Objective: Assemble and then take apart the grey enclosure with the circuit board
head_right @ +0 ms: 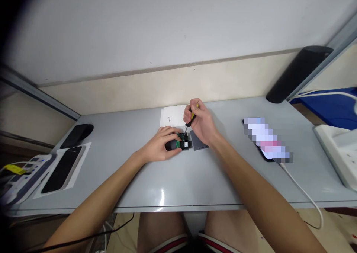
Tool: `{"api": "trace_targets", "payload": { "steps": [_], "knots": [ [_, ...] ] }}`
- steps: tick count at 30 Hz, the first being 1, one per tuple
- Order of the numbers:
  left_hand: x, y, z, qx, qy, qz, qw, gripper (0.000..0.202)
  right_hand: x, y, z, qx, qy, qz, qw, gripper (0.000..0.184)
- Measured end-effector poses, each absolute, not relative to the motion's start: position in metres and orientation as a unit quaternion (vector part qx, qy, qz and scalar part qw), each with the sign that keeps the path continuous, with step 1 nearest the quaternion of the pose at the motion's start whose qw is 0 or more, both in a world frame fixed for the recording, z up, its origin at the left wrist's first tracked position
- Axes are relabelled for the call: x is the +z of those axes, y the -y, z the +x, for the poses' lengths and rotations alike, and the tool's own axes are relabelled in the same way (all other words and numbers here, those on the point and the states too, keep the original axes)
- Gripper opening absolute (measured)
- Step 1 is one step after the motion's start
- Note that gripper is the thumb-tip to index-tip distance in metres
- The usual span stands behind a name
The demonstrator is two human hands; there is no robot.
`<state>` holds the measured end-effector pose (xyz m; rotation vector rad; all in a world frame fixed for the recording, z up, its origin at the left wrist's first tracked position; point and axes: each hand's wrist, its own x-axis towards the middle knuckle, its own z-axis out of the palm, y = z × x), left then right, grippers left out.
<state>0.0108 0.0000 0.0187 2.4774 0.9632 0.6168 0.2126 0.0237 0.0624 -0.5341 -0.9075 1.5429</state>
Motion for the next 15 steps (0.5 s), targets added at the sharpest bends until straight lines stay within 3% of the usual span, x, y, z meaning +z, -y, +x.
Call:
{"api": "trace_targets", "payload": {
  "steps": [6,10,15],
  "knots": [
    [0.0176,0.0002,0.0108,0.222,-0.35,0.885,0.21,0.013,0.0613,-0.0288,0.2197,0.664,0.418,-0.254,0.565,0.016],
    [0.0145,-0.0008,0.0102,0.236,-0.342,0.885,0.21,0.015,0.0626,-0.0256,0.2157,0.678,0.375,-0.242,0.585,0.027],
    [0.0137,-0.001,0.0101,0.234,-0.342,0.886,0.206,0.016,0.0611,-0.0225,0.2138,0.664,0.4,-0.237,0.585,0.028]
  ]
}}
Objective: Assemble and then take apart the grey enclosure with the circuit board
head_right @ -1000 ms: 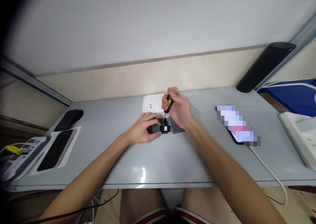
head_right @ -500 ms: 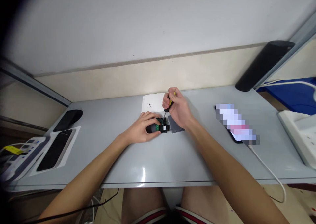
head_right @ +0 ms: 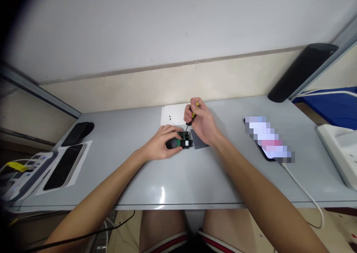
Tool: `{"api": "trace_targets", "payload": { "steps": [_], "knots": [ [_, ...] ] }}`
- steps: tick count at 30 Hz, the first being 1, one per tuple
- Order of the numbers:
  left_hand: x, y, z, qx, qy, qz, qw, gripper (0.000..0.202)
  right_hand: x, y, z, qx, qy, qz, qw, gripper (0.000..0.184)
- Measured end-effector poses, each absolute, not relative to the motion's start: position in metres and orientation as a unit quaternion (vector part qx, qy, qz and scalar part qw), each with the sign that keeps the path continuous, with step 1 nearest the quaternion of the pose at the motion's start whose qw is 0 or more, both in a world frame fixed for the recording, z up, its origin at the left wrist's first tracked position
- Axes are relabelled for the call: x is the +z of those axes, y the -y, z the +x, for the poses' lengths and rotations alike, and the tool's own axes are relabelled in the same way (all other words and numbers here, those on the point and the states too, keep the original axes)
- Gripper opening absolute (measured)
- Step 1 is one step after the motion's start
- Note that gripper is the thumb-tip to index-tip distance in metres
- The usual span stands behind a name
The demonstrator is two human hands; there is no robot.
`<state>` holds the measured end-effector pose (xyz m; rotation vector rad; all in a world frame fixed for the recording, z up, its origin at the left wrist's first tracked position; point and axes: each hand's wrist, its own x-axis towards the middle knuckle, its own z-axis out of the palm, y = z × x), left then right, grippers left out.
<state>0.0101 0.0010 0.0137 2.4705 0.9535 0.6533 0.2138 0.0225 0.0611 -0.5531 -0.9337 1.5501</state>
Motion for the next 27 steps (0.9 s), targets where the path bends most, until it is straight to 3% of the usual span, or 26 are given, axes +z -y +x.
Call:
{"api": "trace_targets", "payload": {
  "steps": [5,11,19,27],
  "knots": [
    [0.0148,-0.0009,0.0109,0.237,-0.341,0.887,0.203,0.015,0.061,-0.0273,0.2201,0.65,0.429,-0.271,0.566,0.018],
    [0.0137,-0.0014,0.0099,0.223,-0.347,0.889,0.199,0.015,0.0646,-0.0232,0.2129,0.677,0.375,-0.246,0.584,0.023],
    [0.0139,-0.001,0.0096,0.225,-0.346,0.89,0.194,0.015,0.0624,-0.0219,0.2147,0.653,0.441,-0.26,0.558,0.02],
    [0.0144,-0.0013,0.0097,0.219,-0.348,0.89,0.196,0.018,0.0685,-0.0184,0.2106,0.655,0.401,-0.274,0.578,0.042]
  ]
}}
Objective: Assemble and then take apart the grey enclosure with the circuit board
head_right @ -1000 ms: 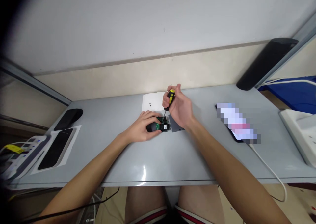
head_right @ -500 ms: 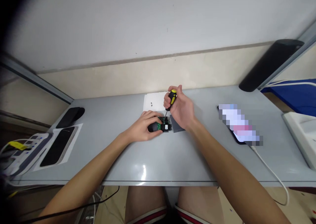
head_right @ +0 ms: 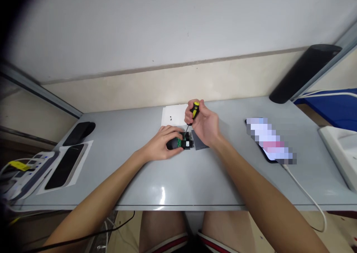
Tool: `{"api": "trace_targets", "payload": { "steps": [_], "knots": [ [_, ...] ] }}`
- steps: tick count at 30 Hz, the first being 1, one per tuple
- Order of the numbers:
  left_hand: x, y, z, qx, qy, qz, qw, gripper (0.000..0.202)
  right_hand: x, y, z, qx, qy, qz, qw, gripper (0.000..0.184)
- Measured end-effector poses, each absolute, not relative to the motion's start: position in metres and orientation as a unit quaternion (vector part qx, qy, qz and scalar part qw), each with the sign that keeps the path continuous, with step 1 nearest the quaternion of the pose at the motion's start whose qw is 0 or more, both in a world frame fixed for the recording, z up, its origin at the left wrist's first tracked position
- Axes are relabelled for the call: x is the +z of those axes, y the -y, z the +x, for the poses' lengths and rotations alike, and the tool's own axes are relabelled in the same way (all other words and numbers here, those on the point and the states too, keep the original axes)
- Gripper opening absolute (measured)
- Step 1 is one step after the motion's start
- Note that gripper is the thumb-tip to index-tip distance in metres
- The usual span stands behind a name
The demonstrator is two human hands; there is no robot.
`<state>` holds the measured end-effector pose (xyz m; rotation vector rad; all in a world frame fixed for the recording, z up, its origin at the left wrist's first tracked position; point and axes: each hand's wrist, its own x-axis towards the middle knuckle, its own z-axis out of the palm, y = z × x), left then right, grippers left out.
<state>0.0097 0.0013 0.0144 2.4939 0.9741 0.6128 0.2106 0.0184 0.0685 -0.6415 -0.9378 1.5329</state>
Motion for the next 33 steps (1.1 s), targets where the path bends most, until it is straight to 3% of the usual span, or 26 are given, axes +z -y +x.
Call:
{"api": "trace_targets", "payload": {
  "steps": [7,33],
  "knots": [
    [0.016,-0.002,0.01,0.203,-0.368,0.884,0.207,0.033,0.071,-0.016,0.209,0.651,0.422,-0.28,0.566,0.047],
    [0.013,-0.003,0.009,0.202,-0.35,0.895,0.188,0.022,0.074,-0.008,0.204,0.629,0.461,-0.277,0.561,0.048]
  ]
}}
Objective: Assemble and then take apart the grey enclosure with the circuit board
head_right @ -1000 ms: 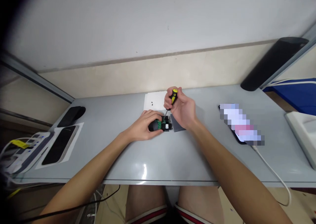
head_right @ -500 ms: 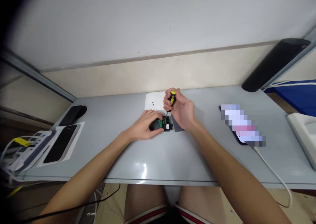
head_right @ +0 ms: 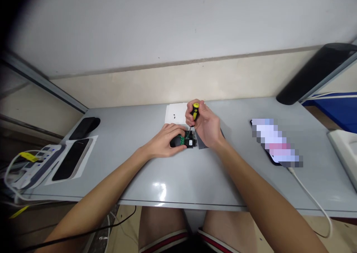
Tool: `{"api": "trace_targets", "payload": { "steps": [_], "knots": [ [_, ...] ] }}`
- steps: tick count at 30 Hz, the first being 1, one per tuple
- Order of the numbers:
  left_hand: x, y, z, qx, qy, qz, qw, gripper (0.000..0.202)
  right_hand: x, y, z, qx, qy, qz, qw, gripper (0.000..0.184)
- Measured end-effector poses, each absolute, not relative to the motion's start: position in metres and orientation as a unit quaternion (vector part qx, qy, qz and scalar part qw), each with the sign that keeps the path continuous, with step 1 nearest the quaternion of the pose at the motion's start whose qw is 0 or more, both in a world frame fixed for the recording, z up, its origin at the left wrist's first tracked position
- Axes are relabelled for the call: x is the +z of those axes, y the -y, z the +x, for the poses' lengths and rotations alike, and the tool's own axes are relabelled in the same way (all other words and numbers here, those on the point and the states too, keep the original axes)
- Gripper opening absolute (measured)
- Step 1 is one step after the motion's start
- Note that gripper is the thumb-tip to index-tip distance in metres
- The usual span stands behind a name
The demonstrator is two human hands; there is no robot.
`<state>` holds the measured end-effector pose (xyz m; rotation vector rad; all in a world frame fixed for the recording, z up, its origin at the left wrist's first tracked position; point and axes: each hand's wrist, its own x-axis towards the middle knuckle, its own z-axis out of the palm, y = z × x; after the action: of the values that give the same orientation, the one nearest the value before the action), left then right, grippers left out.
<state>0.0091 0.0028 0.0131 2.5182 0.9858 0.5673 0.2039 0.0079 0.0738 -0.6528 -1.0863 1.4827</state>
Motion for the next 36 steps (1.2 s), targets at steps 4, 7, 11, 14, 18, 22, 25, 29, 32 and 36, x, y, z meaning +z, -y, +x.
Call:
{"api": "trace_targets", "payload": {
  "steps": [4,7,11,14,18,22,25,29,32,36],
  "knots": [
    [0.0131,-0.0024,0.009,0.207,-0.351,0.892,0.195,0.025,0.0734,-0.0071,0.2021,0.63,0.463,-0.271,0.562,0.047],
    [0.0121,-0.0024,0.0088,0.214,-0.351,0.89,0.197,0.027,0.0728,-0.0068,0.2015,0.636,0.461,-0.263,0.56,0.045],
    [0.0123,-0.0026,0.0091,0.204,-0.355,0.89,0.2,0.027,0.0738,-0.007,0.2033,0.635,0.465,-0.271,0.554,0.045],
    [0.0129,-0.0027,0.0092,0.199,-0.359,0.89,0.2,0.027,0.0744,-0.0068,0.2035,0.629,0.466,-0.275,0.558,0.047],
    [0.0121,-0.0032,0.0088,0.201,-0.356,0.891,0.196,0.027,0.0736,-0.0065,0.2016,0.63,0.461,-0.274,0.562,0.048],
    [0.0119,-0.0033,0.0087,0.206,-0.351,0.893,0.193,0.028,0.0726,-0.007,0.2019,0.633,0.462,-0.274,0.558,0.047],
    [0.0126,-0.0032,0.0091,0.2,-0.351,0.894,0.192,0.028,0.0725,-0.0073,0.2029,0.633,0.461,-0.266,0.562,0.046],
    [0.0129,-0.0029,0.0091,0.201,-0.352,0.894,0.192,0.028,0.0725,-0.007,0.2029,0.629,0.466,-0.263,0.565,0.047],
    [0.0125,-0.0028,0.009,0.205,-0.349,0.894,0.191,0.027,0.0721,-0.0068,0.2031,0.627,0.471,-0.257,0.565,0.046],
    [0.0121,-0.0027,0.0094,0.206,-0.349,0.895,0.185,0.028,0.0717,-0.0064,0.2032,0.629,0.47,-0.251,0.566,0.044]
  ]
}}
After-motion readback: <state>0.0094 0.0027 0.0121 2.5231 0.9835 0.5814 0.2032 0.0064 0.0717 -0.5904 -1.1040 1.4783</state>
